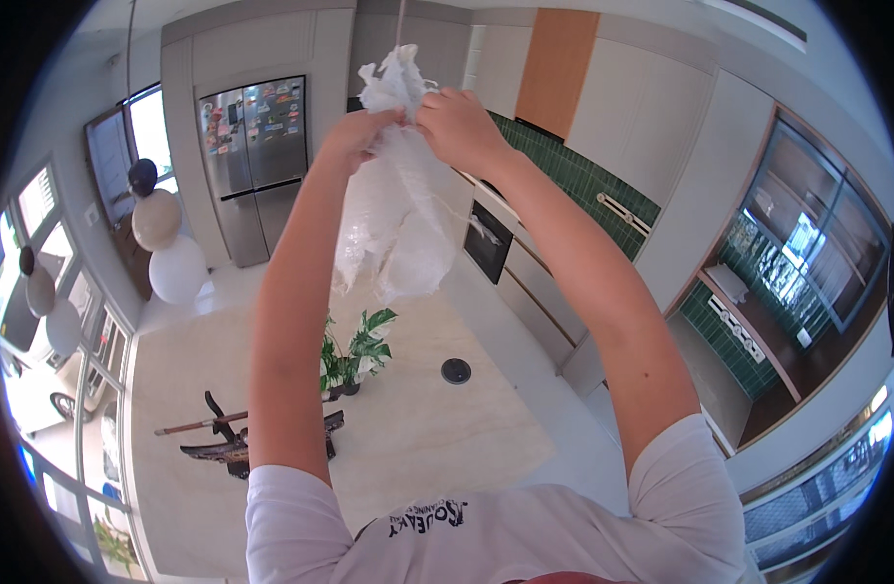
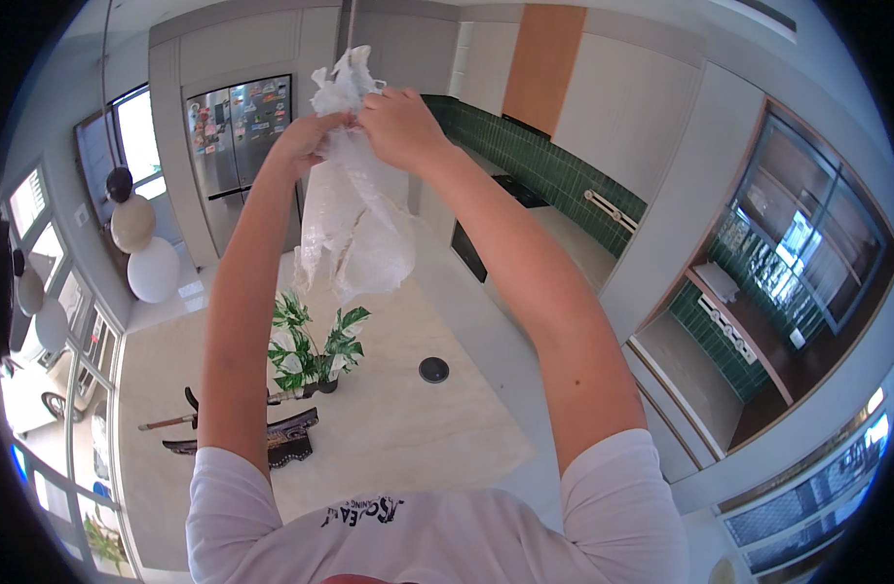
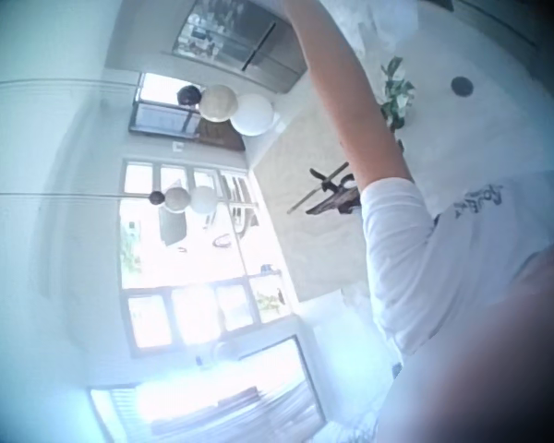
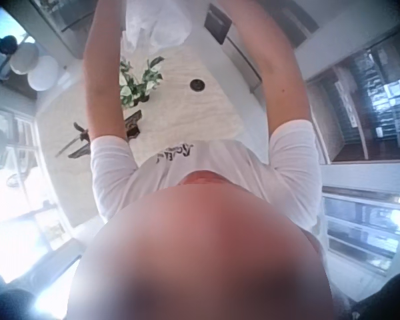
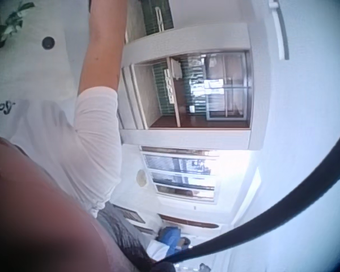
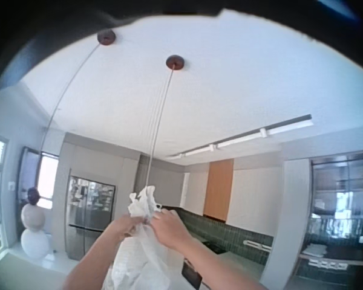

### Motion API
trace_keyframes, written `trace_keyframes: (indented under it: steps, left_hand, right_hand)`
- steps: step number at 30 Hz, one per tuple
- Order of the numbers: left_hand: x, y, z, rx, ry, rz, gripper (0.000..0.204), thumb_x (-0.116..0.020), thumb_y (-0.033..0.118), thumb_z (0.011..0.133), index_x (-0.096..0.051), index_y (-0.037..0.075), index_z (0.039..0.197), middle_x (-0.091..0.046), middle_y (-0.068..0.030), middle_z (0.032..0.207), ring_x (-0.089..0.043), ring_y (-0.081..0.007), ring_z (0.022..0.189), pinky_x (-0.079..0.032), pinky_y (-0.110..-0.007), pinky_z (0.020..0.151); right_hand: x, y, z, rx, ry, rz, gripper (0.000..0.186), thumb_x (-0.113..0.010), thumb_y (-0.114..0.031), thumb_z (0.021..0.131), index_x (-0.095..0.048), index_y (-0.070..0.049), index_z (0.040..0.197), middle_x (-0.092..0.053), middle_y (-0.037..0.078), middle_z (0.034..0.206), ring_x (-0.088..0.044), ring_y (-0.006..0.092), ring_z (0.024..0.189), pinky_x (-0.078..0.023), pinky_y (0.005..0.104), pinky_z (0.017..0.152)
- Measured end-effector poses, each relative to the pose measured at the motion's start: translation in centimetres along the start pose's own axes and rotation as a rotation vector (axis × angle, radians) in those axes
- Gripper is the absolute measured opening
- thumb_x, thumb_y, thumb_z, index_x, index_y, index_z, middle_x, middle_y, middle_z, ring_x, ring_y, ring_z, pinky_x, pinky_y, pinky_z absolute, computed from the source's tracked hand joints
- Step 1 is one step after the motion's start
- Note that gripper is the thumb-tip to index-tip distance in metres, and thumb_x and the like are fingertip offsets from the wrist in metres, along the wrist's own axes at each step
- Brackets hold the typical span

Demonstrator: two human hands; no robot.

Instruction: The person removes protective bubble wrap from hanging pendant light fixtures and then installs the white globe shades onto the ceiling mounts. The person uses a stepladder to reach the fixtures and handles the shades by hand.

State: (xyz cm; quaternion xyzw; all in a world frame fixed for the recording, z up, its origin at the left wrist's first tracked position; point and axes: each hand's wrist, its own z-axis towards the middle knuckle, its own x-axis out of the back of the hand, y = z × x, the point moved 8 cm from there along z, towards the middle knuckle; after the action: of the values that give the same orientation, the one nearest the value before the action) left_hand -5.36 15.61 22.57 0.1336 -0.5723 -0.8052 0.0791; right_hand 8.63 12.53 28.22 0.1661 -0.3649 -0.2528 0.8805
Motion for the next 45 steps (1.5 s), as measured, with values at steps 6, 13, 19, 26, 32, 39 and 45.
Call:
trace_keyframes:
  steps: [6,13,19,26,32,39,45]
  left_hand:
    - [-0.1,0.0,0.6,-0.078,0.046,-0.048,0.026,-0.057,0.028,0.084,-0.063,0.006,0.094,-0.062,-0.0035,0.090,-0.059,-0.0128,0.079,-0.046,-0.028,0.070]
    - [2.0,-0.8,2.5,-0.220,0.389,0.137,0.031,-0.052,0.030,0.085,-0.062,0.002,0.093,-0.063,-0.0107,0.091,-0.059,-0.0235,0.081,-0.045,-0.035,0.071]
    - [4.0,1.9,3.1,-0.229,0.573,0.641,0.038,-0.044,0.033,0.086,-0.059,0.001,0.100,-0.060,-0.0203,0.101,-0.056,-0.0356,0.095,-0.043,-0.042,0.079]
    - [3.1,3.6,3.7,-0.182,0.676,0.857,0.040,-0.040,0.034,0.087,-0.059,0.003,0.104,-0.058,-0.0179,0.107,-0.055,-0.0327,0.102,-0.043,-0.042,0.085]
    - [3.2,3.4,3.6,-0.176,0.713,0.856,0.041,-0.041,0.037,0.088,-0.060,0.004,0.104,-0.059,-0.0170,0.106,-0.056,-0.0330,0.101,-0.044,-0.042,0.084]
    - [1.0,2.6,2.0,-0.163,0.372,0.518,0.033,-0.057,0.038,0.080,-0.063,0.007,0.090,-0.064,-0.0098,0.086,-0.060,-0.0231,0.077,-0.044,-0.036,0.066]
    - [-1.2,-0.4,-0.5,0.033,0.067,0.108,0.020,-0.064,0.028,0.078,-0.061,0.011,0.089,-0.062,0.0002,0.084,-0.055,-0.0120,0.075,-0.039,-0.029,0.065]
  right_hand:
    - [-1.5,0.3,0.7,-0.165,-0.059,-0.021,0.016,-0.056,-0.016,0.073,-0.066,-0.009,0.083,-0.058,0.003,0.088,-0.050,0.0212,0.095,-0.037,0.0371,0.081]
    - [-3.2,-0.7,1.3,-0.067,-0.147,0.033,0.011,-0.055,-0.013,0.073,-0.066,-0.011,0.074,-0.059,0.000,0.081,-0.050,0.0211,0.089,-0.036,0.0365,0.077]
    - [-2.3,-1.8,1.0,0.089,-0.209,-0.011,0.008,-0.056,-0.009,0.074,-0.062,-0.010,0.069,-0.055,-0.001,0.076,-0.048,0.0187,0.083,-0.034,0.0346,0.078]
    - [-0.4,-1.3,0.6,0.150,-0.247,-0.071,0.009,-0.055,-0.005,0.072,-0.061,-0.010,0.067,-0.053,-0.001,0.075,-0.047,0.0182,0.083,-0.032,0.0334,0.082]
    - [0.3,-1.3,-0.4,0.170,-0.278,-0.065,0.009,-0.055,-0.005,0.072,-0.060,-0.010,0.067,-0.054,0.000,0.075,-0.048,0.0185,0.084,-0.031,0.0343,0.086]
    - [1.5,0.8,-1.4,0.041,-0.090,-0.191,0.007,-0.057,-0.012,0.075,-0.063,-0.011,0.071,-0.055,-0.001,0.079,-0.049,0.0183,0.087,-0.031,0.0364,0.087]
    - [0.2,0.8,-1.5,-0.049,-0.170,-0.129,0.015,-0.059,-0.023,0.075,-0.065,-0.010,0.080,-0.057,0.000,0.084,-0.049,0.0192,0.089,-0.031,0.0384,0.087]
